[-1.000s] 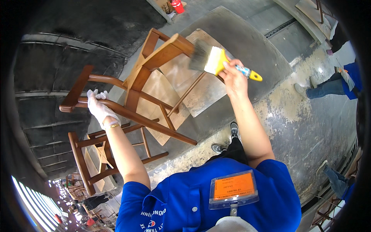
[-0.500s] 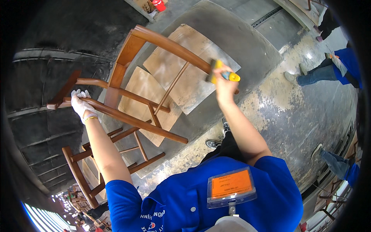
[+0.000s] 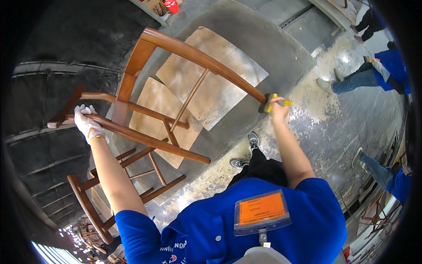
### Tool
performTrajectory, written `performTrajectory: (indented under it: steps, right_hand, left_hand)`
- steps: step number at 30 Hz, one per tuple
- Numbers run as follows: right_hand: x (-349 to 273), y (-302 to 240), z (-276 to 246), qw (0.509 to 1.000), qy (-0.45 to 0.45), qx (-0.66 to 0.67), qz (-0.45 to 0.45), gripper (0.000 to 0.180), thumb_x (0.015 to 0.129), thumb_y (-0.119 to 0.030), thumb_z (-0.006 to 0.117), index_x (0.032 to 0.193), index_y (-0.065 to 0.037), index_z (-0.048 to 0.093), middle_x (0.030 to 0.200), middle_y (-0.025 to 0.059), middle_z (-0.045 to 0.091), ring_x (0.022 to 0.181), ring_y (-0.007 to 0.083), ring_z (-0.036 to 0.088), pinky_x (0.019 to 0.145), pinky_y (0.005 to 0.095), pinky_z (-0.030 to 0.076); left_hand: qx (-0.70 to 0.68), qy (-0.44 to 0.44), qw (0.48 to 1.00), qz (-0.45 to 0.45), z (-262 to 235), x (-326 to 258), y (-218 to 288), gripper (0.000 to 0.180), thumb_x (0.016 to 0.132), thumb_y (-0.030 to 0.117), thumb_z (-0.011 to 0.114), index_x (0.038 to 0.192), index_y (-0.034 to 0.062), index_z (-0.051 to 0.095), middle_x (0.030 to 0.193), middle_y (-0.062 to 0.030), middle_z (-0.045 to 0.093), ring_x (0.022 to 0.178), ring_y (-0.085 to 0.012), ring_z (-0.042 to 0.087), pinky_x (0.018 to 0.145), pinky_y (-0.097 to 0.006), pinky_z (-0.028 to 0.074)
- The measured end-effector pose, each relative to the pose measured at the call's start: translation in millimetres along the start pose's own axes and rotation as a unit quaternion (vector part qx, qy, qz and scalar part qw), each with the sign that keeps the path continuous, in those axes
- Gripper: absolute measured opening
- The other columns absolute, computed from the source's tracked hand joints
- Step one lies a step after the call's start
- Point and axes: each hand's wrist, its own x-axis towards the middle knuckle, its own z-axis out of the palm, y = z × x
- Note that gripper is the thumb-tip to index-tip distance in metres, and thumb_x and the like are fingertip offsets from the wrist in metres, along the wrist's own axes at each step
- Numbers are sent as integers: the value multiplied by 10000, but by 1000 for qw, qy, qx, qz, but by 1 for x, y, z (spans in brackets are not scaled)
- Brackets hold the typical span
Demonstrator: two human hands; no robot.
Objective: The person uses a yellow-handled brush to wipe and clean a wooden chair. They hold the chair with one gloved hand and brush its legs, seat frame, and backrest in repeated strokes, repositioning the chair as needed to reach different areas.
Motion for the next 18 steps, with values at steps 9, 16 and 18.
performTrajectory:
  steps: [9,16,18]
  right_hand:
    - [-153,-291,74,934,-199,253,-157,139,953,15,781,916,-93,702,1099,-22,679,989,81,626,899,299,528]
    - [-127,-287,73,681,-457,552,-148,206,984,24,743,900,-96,598,1552,164,606,1281,274,671,1027,435,588]
    - [-89,-221,57,722,-432,540,-33,193,932,59,747,891,-93,635,1526,163,607,1347,314,644,1047,498,597]
  left_hand:
    - [5,17,998,61,17,-97,29,277,1046,105,531,1268,-33,623,756,-9,512,733,-133,527,904,-371,584]
    - [-18,30,998,59,10,-120,27,304,1057,152,607,1312,-6,647,800,-8,567,709,-126,556,900,-387,621]
    - [-19,25,998,57,8,-117,27,306,1054,144,611,1321,0,646,797,-4,562,704,-125,554,903,-387,620]
